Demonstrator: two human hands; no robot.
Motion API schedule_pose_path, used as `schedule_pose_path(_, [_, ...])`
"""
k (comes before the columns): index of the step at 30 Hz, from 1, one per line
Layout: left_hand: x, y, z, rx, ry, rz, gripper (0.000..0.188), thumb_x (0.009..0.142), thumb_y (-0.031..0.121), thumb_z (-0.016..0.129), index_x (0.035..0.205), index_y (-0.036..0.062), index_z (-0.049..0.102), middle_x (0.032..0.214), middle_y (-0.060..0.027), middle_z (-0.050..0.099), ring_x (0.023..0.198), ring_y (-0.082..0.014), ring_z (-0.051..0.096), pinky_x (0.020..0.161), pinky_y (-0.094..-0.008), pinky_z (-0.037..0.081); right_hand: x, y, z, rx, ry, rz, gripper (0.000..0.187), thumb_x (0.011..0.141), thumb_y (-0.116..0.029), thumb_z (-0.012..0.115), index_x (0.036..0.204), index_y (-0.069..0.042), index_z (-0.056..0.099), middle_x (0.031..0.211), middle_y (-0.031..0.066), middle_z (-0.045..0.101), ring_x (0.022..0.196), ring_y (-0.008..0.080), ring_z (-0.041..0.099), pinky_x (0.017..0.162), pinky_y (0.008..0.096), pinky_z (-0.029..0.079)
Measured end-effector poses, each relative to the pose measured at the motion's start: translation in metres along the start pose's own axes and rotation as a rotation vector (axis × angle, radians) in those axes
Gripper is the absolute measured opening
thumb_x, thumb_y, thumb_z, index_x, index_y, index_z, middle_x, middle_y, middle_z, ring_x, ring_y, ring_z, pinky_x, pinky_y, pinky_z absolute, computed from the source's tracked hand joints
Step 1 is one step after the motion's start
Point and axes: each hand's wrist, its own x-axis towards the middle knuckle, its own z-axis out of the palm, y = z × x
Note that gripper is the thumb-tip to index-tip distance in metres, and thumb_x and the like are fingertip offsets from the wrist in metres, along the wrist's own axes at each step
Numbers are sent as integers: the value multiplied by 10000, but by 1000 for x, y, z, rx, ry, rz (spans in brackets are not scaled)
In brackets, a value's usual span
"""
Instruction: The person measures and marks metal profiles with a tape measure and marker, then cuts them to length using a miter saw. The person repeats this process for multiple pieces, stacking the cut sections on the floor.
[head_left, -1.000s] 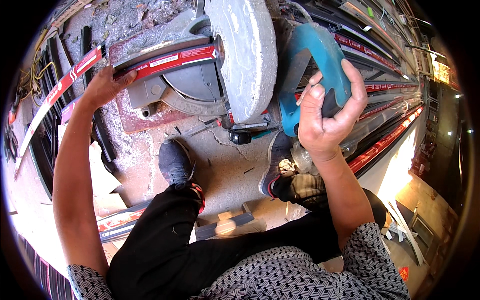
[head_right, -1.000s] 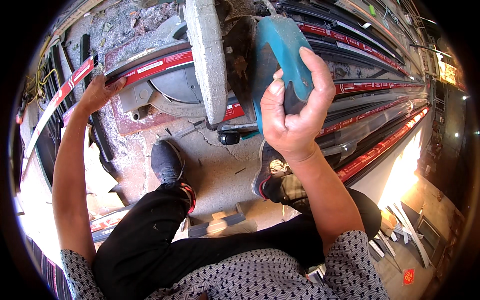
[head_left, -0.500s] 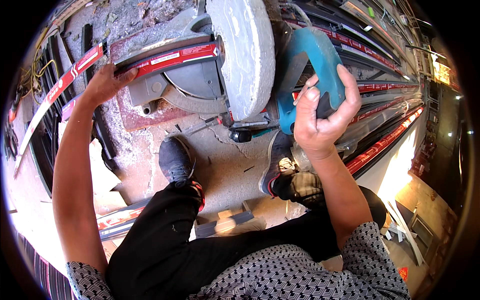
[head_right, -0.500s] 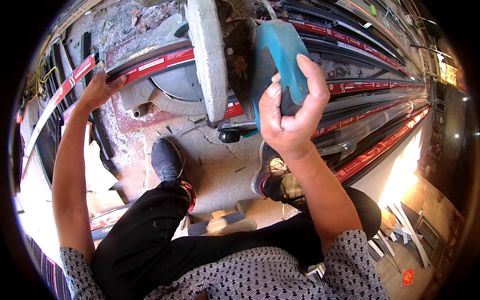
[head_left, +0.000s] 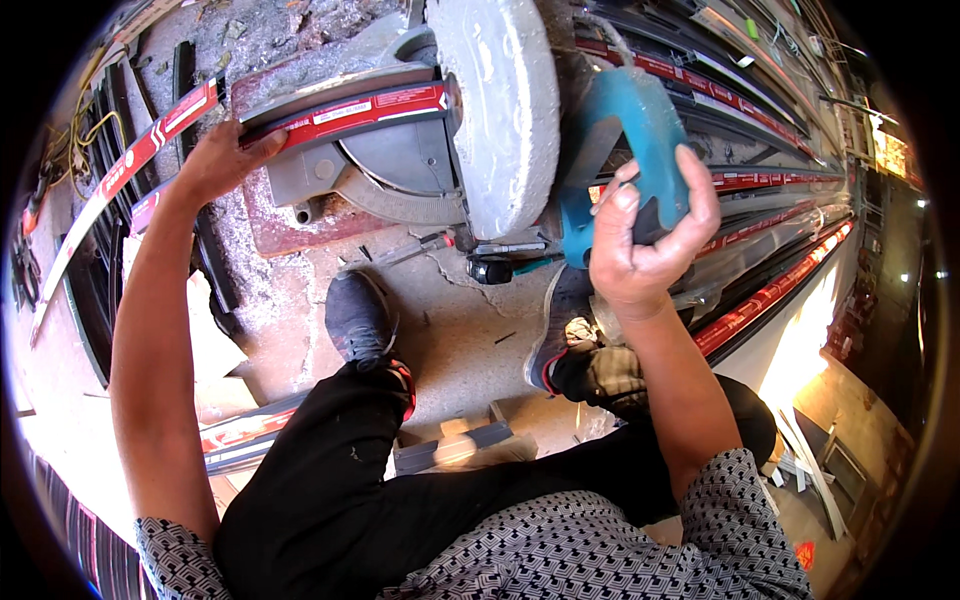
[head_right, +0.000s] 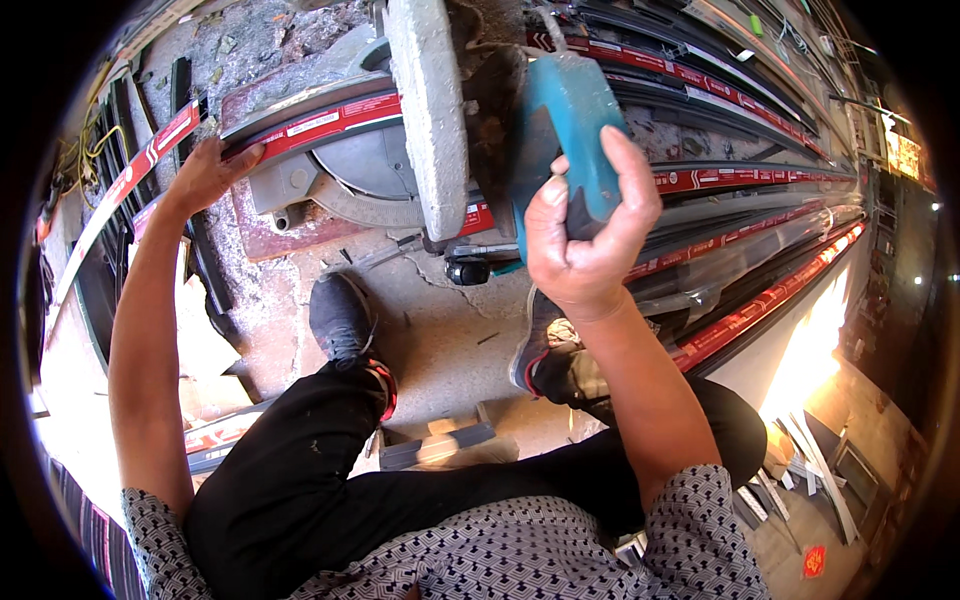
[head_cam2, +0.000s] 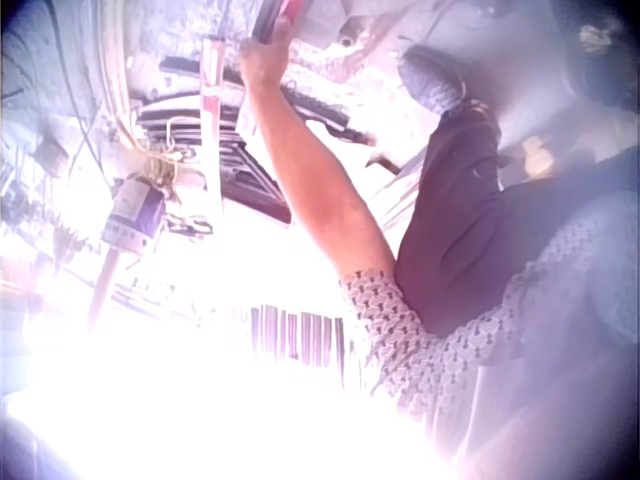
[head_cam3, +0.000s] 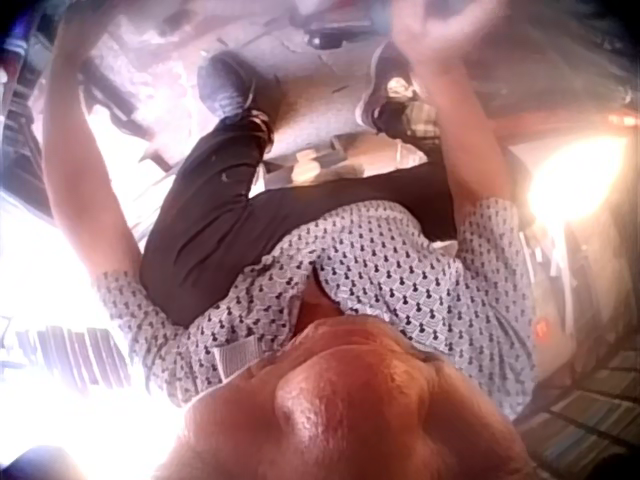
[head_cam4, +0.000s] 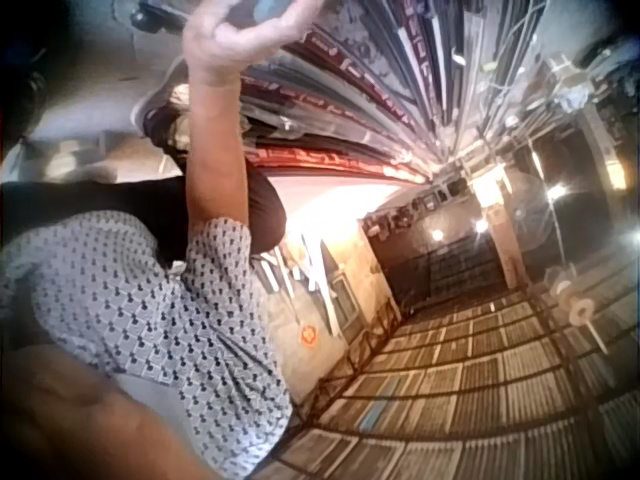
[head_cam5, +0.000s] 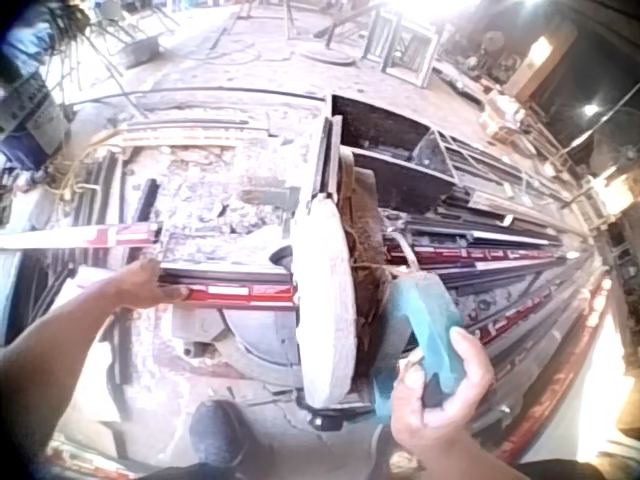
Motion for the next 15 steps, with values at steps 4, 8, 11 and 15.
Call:
schedule_pose_path(4, [1,2,0,-23,-35,-9,876,881,730,673,1066,-126,707,978,-293,730,970,-373,734,905,-460,534,35,-14,-9,60,10,40,541,970,11,613,1456,50,380,1265,145,536,1000,177,620,914,327,532])
schedule_pose_path(8, [-14,4,3,-116,35,80,806,902,706,665,1057,-83,717,934,-252,732,907,-350,736,852,-453,541,91,-37,-15,29,-12,143,474,1010,-91,617,1446,-4,453,1028,93,680,815,130,631,736,278,537])
schedule_pose_path(11, [-20,-6,9,-104,47,56,780,911,699,658,1040,-68,718,895,-235,725,850,-341,726,815,-451,539,133,-62,-23,-107,-147,261,455,1028,-188,626,1428,-7,508,924,62,708,725,103,634,611,255,533])
schedule_pose_path(15, [-40,3,10,-119,7,-46,780,914,705,650,1026,-63,719,861,-232,715,812,-336,717,793,-453,534,180,-75,-3,-126,-73,114,438,956,-195,611,1361,-30,581,927,43,685,645,91,597,541,239,506])
